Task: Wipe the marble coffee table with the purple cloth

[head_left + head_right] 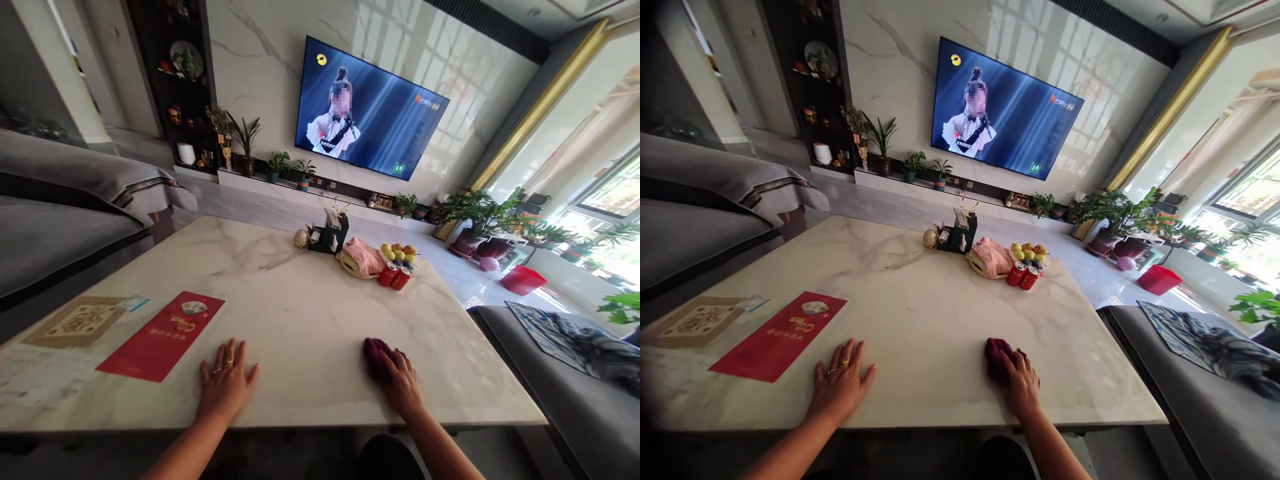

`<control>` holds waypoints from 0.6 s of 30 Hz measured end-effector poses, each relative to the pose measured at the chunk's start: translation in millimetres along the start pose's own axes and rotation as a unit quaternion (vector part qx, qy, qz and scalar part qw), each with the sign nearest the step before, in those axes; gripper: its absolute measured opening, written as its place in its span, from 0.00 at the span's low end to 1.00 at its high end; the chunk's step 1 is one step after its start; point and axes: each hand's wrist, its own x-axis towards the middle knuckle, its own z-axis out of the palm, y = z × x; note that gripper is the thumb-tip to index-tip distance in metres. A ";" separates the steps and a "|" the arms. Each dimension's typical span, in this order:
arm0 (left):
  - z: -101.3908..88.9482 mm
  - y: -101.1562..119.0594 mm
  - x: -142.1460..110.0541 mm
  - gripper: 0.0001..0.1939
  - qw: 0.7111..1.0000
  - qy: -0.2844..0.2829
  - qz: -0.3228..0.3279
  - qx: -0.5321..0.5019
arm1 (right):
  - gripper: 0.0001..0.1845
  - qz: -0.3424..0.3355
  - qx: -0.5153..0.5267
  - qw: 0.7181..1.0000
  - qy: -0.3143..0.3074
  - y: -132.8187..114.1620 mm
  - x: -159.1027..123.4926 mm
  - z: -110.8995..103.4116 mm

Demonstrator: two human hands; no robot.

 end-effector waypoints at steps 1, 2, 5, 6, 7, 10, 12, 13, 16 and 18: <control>1.2 -0.2 0.5 0.35 1.000 0.002 0.000 0.001 | 0.44 0.003 -0.014 1.000 -0.006 -8.7 27.6 -2.9; 2.1 -0.5 1.1 0.35 1.000 0.002 0.001 0.001 | 0.41 0.004 -0.026 1.000 -0.007 -16.2 55.3 -5.5; 3.9 -1.3 2.5 0.35 1.000 -0.005 0.002 0.003 | 0.36 -0.002 -0.050 0.999 0.005 -28.6 128.8 -8.2; 4.5 -1.6 2.9 0.35 1.000 -0.007 0.003 0.006 | 0.35 -0.004 -0.055 0.998 0.010 -29.7 148.3 -7.2; 5.3 -1.8 3.2 0.35 1.000 -0.007 0.004 0.010 | 0.35 -0.005 -0.059 0.998 0.014 -29.7 165.3 -5.5; 8.5 -2.1 3.7 0.36 1.000 -0.002 0.008 0.018 | 0.31 -0.002 -0.063 0.998 0.027 -26.7 204.5 0.2; 10.4 -2.0 4.0 0.36 1.000 -0.001 0.008 0.018 | 0.28 0.008 -0.060 0.998 0.035 -25.0 224.2 2.4; 11.0 -1.9 4.2 0.36 1.000 -0.002 0.007 0.018 | 0.26 0.013 -0.059 0.997 0.039 -24.6 233.0 2.8; 10.3 -1.2 4.5 0.35 1.000 -0.012 0.007 0.023 | 0.24 0.028 -0.057 0.997 0.045 -26.3 256.6 1.1; 8.5 -0.6 4.0 0.35 0.999 -0.016 0.006 0.027 | 0.25 0.032 -0.055 0.997 0.044 -29.2 270.4 -2.4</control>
